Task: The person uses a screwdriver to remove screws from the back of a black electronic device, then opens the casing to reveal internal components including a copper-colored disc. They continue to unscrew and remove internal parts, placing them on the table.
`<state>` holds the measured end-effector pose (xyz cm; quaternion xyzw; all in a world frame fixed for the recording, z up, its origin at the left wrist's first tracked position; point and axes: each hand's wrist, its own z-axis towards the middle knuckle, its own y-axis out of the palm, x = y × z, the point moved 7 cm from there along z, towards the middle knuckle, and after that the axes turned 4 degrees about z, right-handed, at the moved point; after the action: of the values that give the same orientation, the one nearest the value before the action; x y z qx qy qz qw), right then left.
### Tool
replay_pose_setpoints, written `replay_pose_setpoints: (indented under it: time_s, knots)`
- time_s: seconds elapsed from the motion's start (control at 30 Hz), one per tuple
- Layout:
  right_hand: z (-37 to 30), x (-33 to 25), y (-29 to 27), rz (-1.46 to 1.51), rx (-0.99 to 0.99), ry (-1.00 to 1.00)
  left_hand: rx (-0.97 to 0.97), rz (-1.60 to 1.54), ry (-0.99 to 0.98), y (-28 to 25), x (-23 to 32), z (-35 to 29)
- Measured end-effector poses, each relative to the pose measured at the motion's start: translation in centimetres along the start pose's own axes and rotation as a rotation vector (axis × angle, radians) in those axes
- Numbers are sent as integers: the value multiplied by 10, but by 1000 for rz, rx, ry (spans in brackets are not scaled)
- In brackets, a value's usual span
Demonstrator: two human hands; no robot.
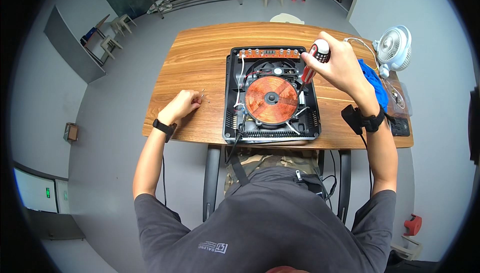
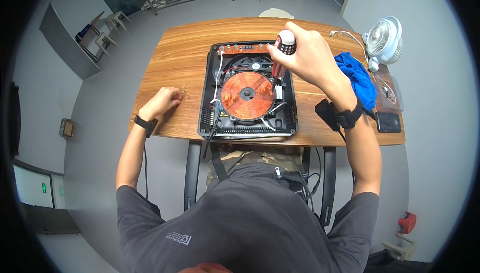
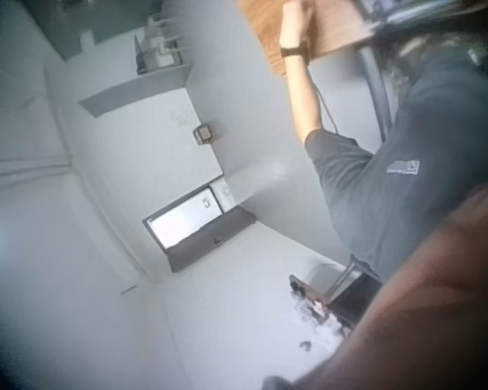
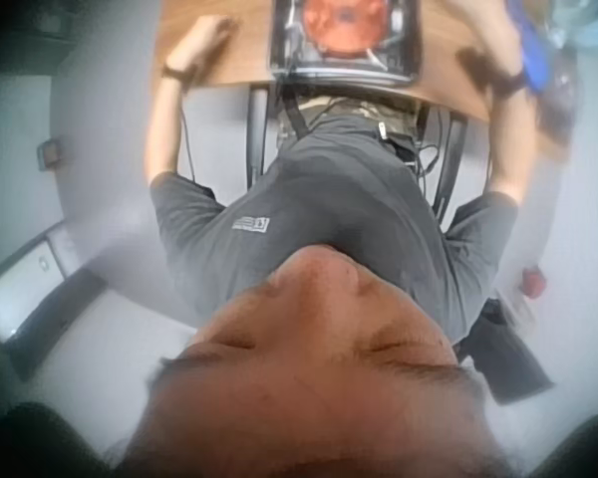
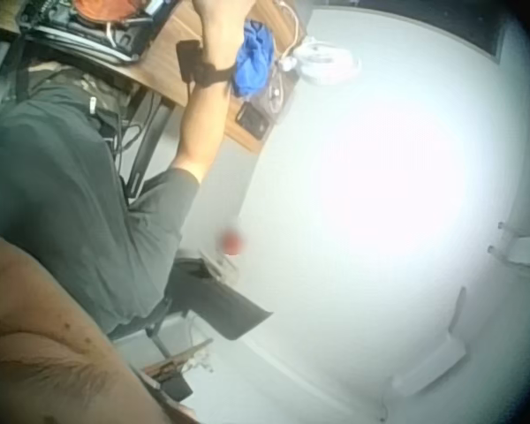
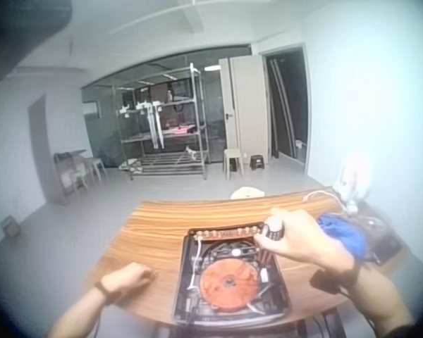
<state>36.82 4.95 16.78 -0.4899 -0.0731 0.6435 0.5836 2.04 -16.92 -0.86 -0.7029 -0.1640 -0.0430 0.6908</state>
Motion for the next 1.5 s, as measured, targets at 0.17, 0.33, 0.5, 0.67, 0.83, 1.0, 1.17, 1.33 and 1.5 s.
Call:
replay_pose_setpoints:
  time_s: [0.17, 0.33, 0.5, 0.67, 0.83, 1.0, 1.17, 1.33, 1.5]
  knots:
    - [6, 10, -5, -56, 19, -3, 71, 13, 69, -6, -3, 11]
    - [15, 31, -6, -95, 59, -39, 64, 15, 45, -20, 9, 19]
    - [24, 39, 9, -163, 30, -57, 125, 8, 97, -55, 63, 51]
    - [22, 47, 23, -230, 29, -96, 81, -54, 329, -72, 153, 97]
    - [20, 46, 29, -212, 24, -99, 64, -181, 448, -66, 218, 128]
    - [20, 44, 30, -176, 33, -74, 62, -210, 445, -73, 254, 136]
    - [19, 40, 32, -204, 11, -81, 13, -379, 510, -63, 264, 142]
    - [17, 36, 29, -220, 21, -82, 79, -341, 459, -59, 257, 146]
    - [18, 44, 30, -214, 47, -108, 92, -342, 462, -60, 262, 146]
